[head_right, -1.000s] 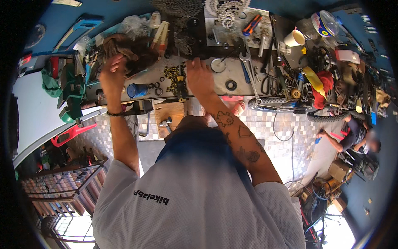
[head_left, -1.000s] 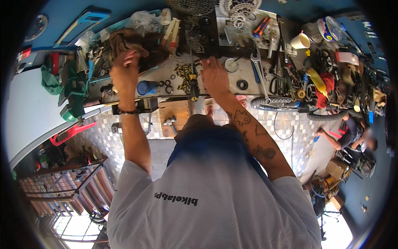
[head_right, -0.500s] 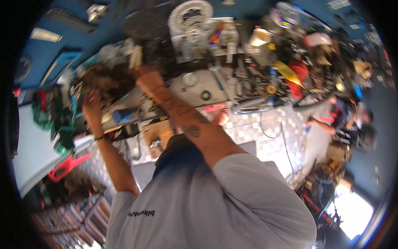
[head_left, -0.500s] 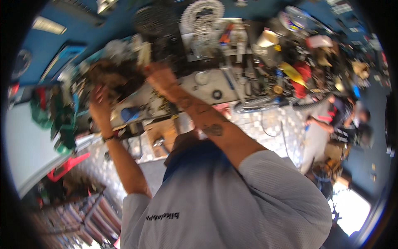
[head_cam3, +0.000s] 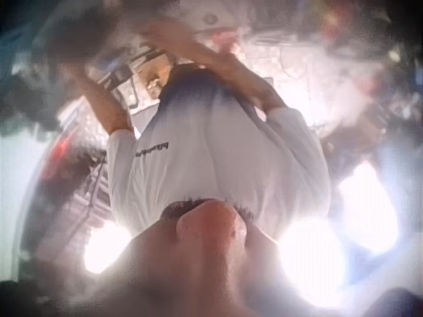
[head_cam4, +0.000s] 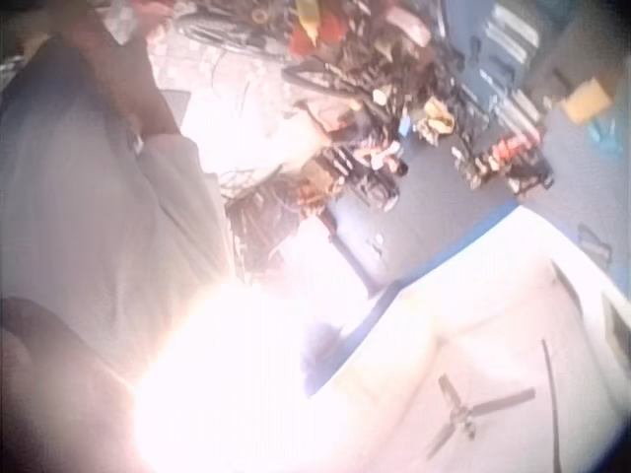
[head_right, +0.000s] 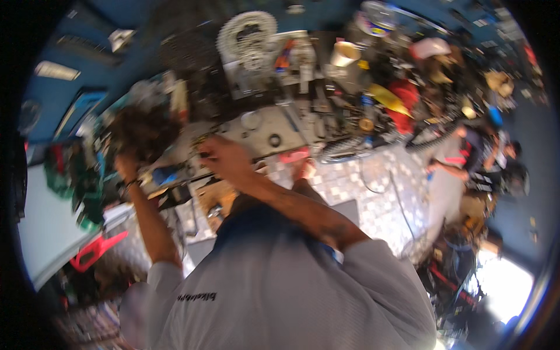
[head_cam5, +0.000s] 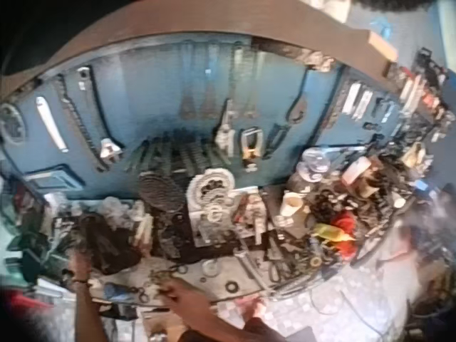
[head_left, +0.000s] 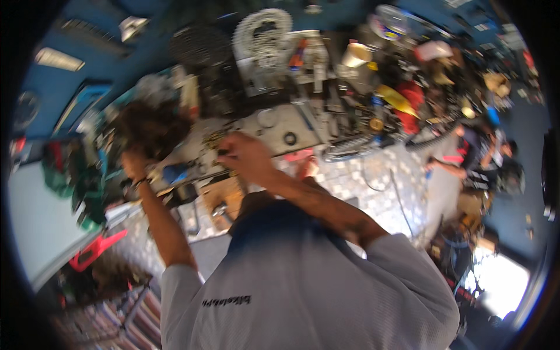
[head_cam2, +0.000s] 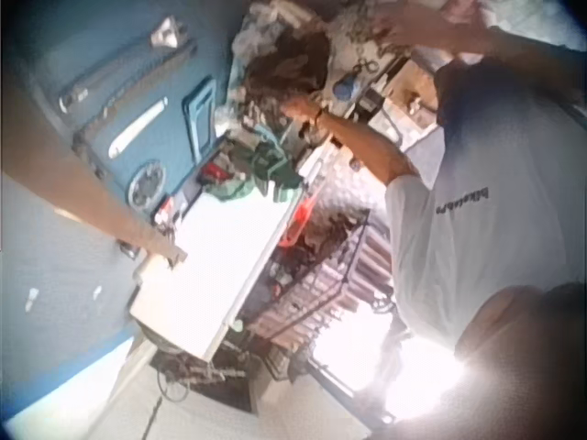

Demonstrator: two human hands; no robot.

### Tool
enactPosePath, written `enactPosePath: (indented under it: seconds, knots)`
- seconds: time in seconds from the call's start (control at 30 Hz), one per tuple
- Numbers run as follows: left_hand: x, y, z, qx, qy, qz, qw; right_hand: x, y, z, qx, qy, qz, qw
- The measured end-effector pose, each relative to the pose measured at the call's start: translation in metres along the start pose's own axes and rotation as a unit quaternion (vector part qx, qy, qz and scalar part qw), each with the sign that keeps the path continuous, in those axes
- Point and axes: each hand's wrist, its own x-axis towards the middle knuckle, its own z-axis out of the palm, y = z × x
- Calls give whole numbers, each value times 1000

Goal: The person sits at a workbench and applies grease to a small black bicycle part using a brush and a screwdriver. They then wipe the part with a cloth.

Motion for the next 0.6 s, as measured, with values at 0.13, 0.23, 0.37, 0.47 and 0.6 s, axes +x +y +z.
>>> enactPosePath:
  seconds: [0.13,0.23,0.37,0.47,0.6]
  knots:
    - [2,1,-49,-295,-7,-210,932,-61,-14,-54,-59,52,53,996]
    - [7,-1,-127,-789,55,-375,484,-89,-21,-95,-59,86,145,984]
    - [7,-29,-216,-956,65,-210,193,-103,-24,-136,-54,129,136,981]
    - [-9,-64,-284,-968,52,-172,177,-102,-24,-163,-76,139,120,980]
    - [-99,-119,-363,-975,133,-12,175,-103,-22,-201,-71,126,61,988]
